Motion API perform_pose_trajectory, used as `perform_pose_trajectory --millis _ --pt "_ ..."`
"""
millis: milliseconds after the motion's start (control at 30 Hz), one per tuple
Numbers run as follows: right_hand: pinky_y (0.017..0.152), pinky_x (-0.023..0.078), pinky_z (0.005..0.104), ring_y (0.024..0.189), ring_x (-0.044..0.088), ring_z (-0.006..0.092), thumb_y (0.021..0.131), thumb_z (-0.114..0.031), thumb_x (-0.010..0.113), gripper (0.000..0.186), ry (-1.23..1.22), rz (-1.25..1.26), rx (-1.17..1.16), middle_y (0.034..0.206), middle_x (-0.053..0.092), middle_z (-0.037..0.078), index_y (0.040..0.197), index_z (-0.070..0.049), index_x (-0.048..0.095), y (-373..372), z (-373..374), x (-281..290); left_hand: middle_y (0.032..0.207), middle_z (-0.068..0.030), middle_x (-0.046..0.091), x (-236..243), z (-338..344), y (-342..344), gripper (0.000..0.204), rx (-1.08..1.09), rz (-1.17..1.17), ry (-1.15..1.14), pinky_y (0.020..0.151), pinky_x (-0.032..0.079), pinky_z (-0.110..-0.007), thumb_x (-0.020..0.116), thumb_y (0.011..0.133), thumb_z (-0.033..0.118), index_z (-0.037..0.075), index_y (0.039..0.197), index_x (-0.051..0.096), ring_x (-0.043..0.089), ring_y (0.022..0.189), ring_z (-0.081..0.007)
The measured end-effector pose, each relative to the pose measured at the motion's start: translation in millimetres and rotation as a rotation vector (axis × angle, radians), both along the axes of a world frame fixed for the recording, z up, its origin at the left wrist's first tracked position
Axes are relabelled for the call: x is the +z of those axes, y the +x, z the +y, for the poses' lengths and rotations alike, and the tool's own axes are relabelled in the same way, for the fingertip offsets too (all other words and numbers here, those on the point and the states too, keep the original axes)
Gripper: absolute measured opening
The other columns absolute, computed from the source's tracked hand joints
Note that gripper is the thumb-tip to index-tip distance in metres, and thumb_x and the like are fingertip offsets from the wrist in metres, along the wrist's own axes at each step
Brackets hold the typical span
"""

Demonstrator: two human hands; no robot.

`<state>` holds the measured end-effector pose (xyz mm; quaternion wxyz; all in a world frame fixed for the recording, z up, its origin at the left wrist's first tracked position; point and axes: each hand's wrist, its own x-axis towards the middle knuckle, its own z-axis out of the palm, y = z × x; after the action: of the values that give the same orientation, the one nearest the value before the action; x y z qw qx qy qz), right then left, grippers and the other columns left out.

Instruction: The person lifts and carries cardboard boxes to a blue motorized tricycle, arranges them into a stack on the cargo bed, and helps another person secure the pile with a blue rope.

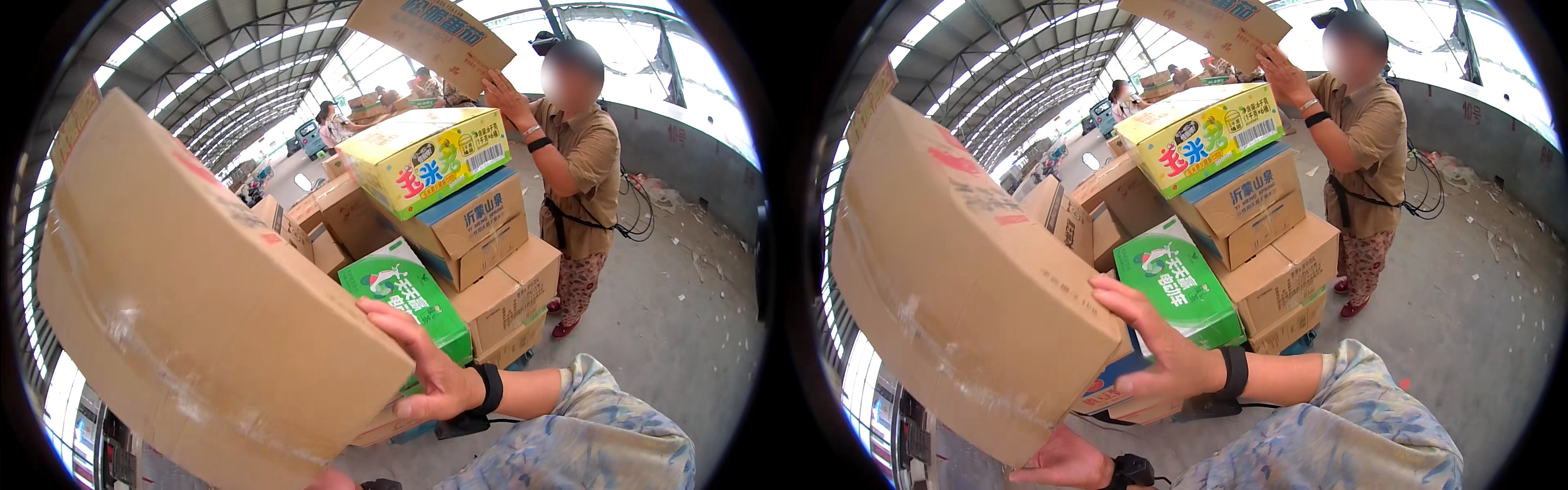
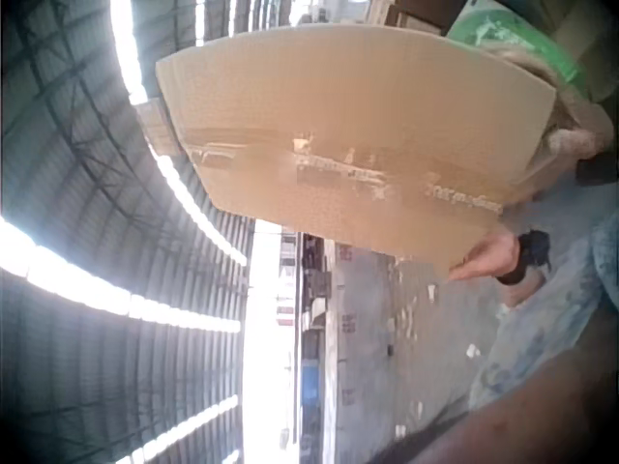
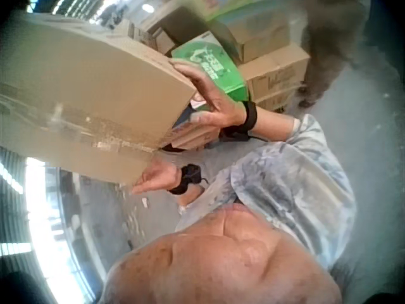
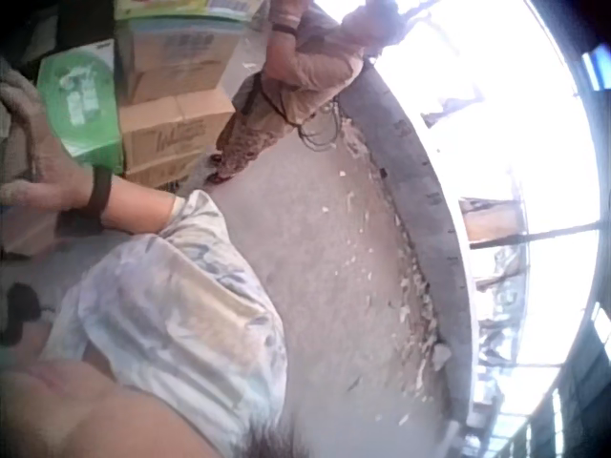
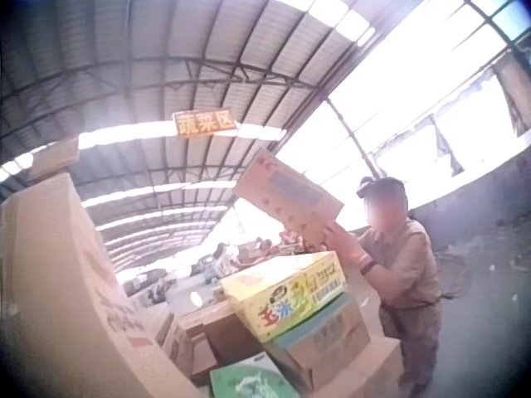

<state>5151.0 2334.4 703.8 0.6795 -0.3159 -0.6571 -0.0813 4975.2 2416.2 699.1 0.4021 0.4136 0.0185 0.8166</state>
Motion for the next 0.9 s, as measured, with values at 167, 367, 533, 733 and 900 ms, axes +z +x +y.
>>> perform_pose_trajectory --millis 167,367,533,733,900 --pt "0.111 0.016 0.0460 0.139 0.014 0.0374 0.082 -0.040 0.063 0.082 -0.001 -0.101 0.087 0.148 0.017 0.023 0.141 0.000 0.022 -27 -21 4 0.140 -0.0147 0.039 0 -29 -26 0.070 0.127 -0.110 -0.098 0.109 0.024 -0.047 0.040 0.091 0.058 0.005 0.136 0.037 0.036 0.128 -0.0312" --pt "0.110 0.015 0.0483 0.138 0.013 0.0411 0.083 -0.039 0.062 0.081 -0.004 -0.058 0.160 0.148 0.017 0.023 0.141 0.001 0.024 -45 -58 -4 0.143 -0.0139 0.036 10 -88 -48 0.073 0.135 -0.115 -0.198 0.108 0.023 -0.048 0.044 0.088 0.059 0.007 0.138 0.035 0.034 0.129 -0.0312" --pt "0.110 0.013 0.0517 0.138 0.012 0.0417 0.082 -0.036 0.063 0.079 0.027 -0.011 0.242 0.148 0.016 0.023 0.141 0.000 0.025 -62 -77 -20 0.146 -0.0127 0.031 -22 -90 -87 0.074 0.065 0.081 0.044 0.109 0.024 -0.047 0.043 0.089 0.060 0.009 0.141 0.031 0.033 0.130 -0.0308" --pt "0.110 0.012 0.0538 0.137 0.012 0.0424 0.079 -0.032 0.065 0.080 0.028 -0.091 0.197 0.147 0.017 0.022 0.141 -0.003 0.026 -103 -96 -16 0.144 -0.0131 0.031 6 -128 -89 0.069 -0.086 -0.081 -0.044 0.107 0.027 -0.046 0.029 0.094 0.057 0.006 0.140 0.029 0.033 0.129 -0.0299" --pt "0.110 0.012 0.0529 0.137 0.012 0.0419 0.078 -0.031 0.066 0.080 0.015 -0.094 0.130 0.147 0.018 0.022 0.141 -0.002 0.026 -148 -97 -15 0.144 -0.0133 0.030 -2 -113 -139 0.071 0.043 -0.167 -0.199 0.108 0.025 -0.046 0.030 0.093 0.058 0.006 0.141 0.027 0.032 0.130 -0.0303"
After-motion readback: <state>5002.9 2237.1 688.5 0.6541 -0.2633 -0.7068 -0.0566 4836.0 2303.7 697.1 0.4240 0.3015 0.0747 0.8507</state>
